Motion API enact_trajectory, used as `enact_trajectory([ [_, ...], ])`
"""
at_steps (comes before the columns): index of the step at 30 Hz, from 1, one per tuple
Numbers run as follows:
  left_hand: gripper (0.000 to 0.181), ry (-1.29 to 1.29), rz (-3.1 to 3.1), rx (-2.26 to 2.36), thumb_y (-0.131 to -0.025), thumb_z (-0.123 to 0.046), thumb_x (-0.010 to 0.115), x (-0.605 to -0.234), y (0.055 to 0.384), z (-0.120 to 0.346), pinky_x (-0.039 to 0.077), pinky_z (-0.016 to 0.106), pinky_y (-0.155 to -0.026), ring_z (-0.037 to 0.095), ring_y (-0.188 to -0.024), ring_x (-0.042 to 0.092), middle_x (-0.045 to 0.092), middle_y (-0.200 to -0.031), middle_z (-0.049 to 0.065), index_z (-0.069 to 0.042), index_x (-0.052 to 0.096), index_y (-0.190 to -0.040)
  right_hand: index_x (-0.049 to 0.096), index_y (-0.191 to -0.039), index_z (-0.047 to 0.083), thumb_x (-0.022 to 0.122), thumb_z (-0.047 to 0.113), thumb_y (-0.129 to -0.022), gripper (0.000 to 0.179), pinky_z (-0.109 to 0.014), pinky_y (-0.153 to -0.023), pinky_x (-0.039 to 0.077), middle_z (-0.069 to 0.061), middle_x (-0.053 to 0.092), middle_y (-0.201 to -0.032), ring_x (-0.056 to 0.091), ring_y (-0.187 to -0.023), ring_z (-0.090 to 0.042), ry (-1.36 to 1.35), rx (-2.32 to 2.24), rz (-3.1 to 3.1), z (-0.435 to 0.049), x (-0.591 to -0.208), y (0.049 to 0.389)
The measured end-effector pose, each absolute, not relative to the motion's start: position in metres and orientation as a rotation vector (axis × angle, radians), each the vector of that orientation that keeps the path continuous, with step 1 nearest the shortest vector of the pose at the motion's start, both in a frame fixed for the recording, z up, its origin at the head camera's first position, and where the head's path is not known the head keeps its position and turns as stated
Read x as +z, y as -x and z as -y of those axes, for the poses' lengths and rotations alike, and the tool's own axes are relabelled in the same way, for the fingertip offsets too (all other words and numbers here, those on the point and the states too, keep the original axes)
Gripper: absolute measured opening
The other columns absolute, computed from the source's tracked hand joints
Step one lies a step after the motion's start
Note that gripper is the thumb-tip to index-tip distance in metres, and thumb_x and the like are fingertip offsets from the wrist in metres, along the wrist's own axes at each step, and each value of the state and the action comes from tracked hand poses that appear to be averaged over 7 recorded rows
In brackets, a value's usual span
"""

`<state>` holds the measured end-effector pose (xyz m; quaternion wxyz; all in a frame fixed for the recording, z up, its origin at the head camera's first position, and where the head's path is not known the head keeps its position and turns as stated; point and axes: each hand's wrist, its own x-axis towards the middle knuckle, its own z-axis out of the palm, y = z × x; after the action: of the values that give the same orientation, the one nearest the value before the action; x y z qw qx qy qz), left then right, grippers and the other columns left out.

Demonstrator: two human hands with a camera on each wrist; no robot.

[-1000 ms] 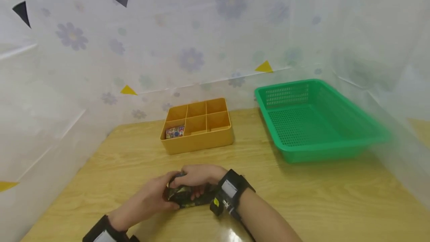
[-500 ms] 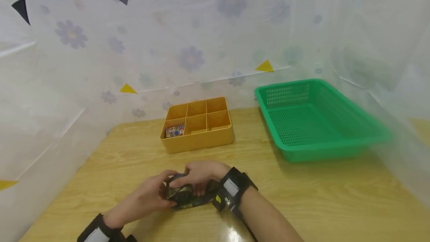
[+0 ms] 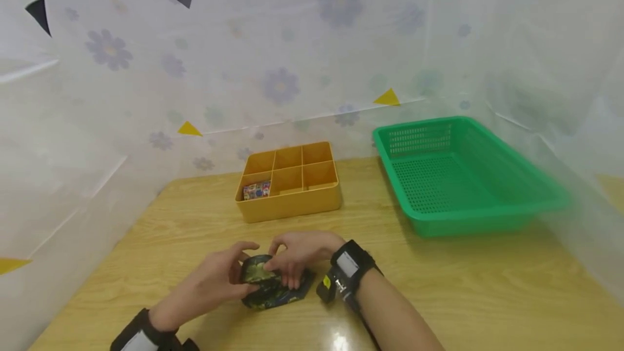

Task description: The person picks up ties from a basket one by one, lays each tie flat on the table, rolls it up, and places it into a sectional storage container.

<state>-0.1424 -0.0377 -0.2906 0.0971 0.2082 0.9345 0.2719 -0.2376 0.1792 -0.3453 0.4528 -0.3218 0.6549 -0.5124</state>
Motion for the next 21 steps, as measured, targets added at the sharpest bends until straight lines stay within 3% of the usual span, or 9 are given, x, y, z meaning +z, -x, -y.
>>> enact_trajectory([
  [4,0.067,-0.61,-2.787,0.756,-0.08,-0.017,0.083,-0.289,0.142,0.032,0.044,0.021,-0.048,0.0,-0.055,0.05,0.068,-0.099,0.006,-0.003,0.049,-0.136,0.053,-0.119,0.01,0.063,0.032,-0.094,0.034,-0.039,-0.059,0.06,-0.023,0.071,-0.074,0.07,-0.058,-0.025,0.774,-1.237,-1.669,-0.176,-0.337,0.231],
  [7,0.069,-0.615,-2.82,0.709,-0.08,-0.018,0.083,-0.288,0.142,0.027,0.046,0.02,-0.051,0.0,-0.059,0.053,0.069,-0.102,0.006,-0.003,0.049,-0.137,0.055,-0.112,0.013,0.063,0.044,-0.094,0.037,-0.043,-0.057,0.059,-0.022,0.07,-0.068,0.07,-0.055,-0.028,0.772,-1.197,-1.776,-0.172,-0.33,0.224],
  [12,0.07,-0.636,-2.861,0.661,-0.079,-0.021,0.084,-0.289,0.142,0.024,0.049,0.02,-0.059,0.002,-0.072,0.059,0.07,-0.102,0.004,-0.007,0.049,-0.138,0.06,-0.069,0.013,0.063,0.06,-0.089,0.051,-0.042,-0.048,0.056,-0.006,0.055,-0.046,0.064,-0.043,-0.027,0.82,-1.128,-1.988,-0.162,-0.323,0.214],
  [14,0.073,-0.633,-2.85,0.672,-0.079,-0.021,0.085,-0.291,0.142,0.025,0.049,0.02,-0.061,0.003,-0.074,0.06,0.07,-0.105,0.005,-0.007,0.048,-0.14,0.058,-0.062,0.013,0.063,0.059,-0.089,0.054,-0.041,-0.045,0.055,-0.006,0.05,-0.045,0.062,-0.04,-0.026,0.822,-1.123,-2.027,-0.16,-0.323,0.212],
  [17,0.08,-0.619,-2.796,0.705,-0.077,-0.021,0.086,-0.294,0.141,0.028,0.05,0.02,-0.065,0.005,-0.081,0.06,0.067,-0.115,0.008,-0.005,0.044,-0.143,0.06,-0.078,0.01,0.063,0.054,-0.091,0.046,-0.039,-0.045,0.055,-0.007,0.061,-0.062,0.064,-0.043,-0.025,0.785,-1.14,-2.014,-0.16,-0.323,0.212],
  [21,0.087,-0.606,-2.697,0.771,-0.075,-0.021,0.088,-0.302,0.139,0.031,0.052,0.023,-0.07,0.012,-0.093,0.059,0.058,-0.131,0.013,-0.003,0.039,-0.145,0.054,-0.103,0.01,0.061,0.049,-0.094,0.041,-0.038,-0.048,0.057,-0.01,0.063,-0.09,0.067,-0.05,-0.025,0.753,-1.158,-1.952,-0.164,-0.325,0.215],
])
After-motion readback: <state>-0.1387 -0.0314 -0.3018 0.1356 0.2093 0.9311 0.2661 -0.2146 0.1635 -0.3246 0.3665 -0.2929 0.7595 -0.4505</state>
